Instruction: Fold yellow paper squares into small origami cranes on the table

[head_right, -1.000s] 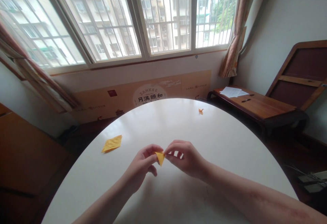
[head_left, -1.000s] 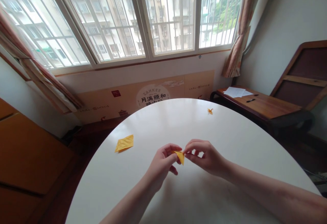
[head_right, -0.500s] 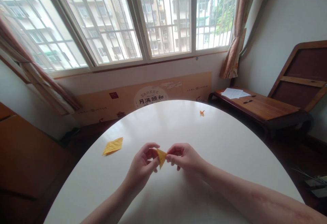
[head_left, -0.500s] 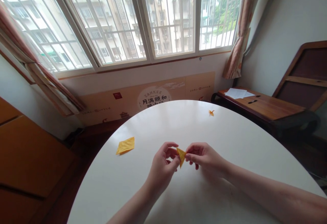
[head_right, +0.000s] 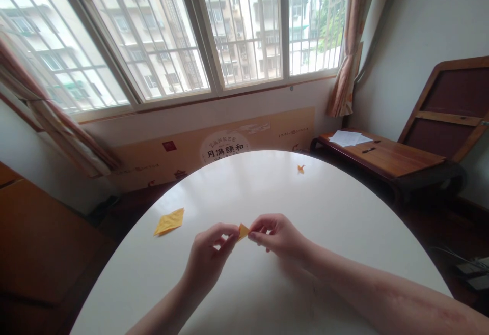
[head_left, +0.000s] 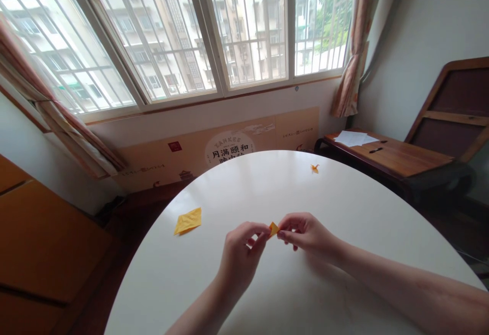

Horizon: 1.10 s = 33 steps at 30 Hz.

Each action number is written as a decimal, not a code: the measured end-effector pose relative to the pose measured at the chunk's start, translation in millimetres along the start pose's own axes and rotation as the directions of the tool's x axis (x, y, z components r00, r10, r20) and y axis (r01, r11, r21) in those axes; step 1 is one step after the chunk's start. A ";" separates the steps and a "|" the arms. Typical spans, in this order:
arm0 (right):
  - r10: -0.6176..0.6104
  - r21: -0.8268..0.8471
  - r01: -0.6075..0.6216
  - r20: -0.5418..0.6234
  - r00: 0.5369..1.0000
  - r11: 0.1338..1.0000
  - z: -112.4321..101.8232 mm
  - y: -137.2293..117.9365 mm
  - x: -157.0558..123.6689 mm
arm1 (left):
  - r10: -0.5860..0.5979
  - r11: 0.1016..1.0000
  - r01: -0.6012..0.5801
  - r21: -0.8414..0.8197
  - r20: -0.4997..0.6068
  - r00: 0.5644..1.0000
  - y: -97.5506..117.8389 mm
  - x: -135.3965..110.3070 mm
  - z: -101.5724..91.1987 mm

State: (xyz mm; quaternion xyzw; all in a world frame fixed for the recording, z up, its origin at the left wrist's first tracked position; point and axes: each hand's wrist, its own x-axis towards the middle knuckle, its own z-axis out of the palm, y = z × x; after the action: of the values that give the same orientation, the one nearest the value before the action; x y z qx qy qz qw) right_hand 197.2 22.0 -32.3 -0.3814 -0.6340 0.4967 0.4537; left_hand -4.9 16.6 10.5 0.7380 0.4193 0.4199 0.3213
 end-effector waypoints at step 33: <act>0.103 0.385 -0.109 0.036 0.994 0.917 4.6 -15.3 -2.1 | 0.462 0.827 -0.485 0.284 0.148 0.875 -2.3 -4.1 -5.7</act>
State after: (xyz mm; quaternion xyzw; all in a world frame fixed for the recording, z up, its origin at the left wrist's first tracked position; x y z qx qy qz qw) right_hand 192.9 15.4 -18.2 -0.3146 -0.5055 0.6385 0.4876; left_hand -12.0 14.7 9.6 0.8748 0.2725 0.3875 0.1015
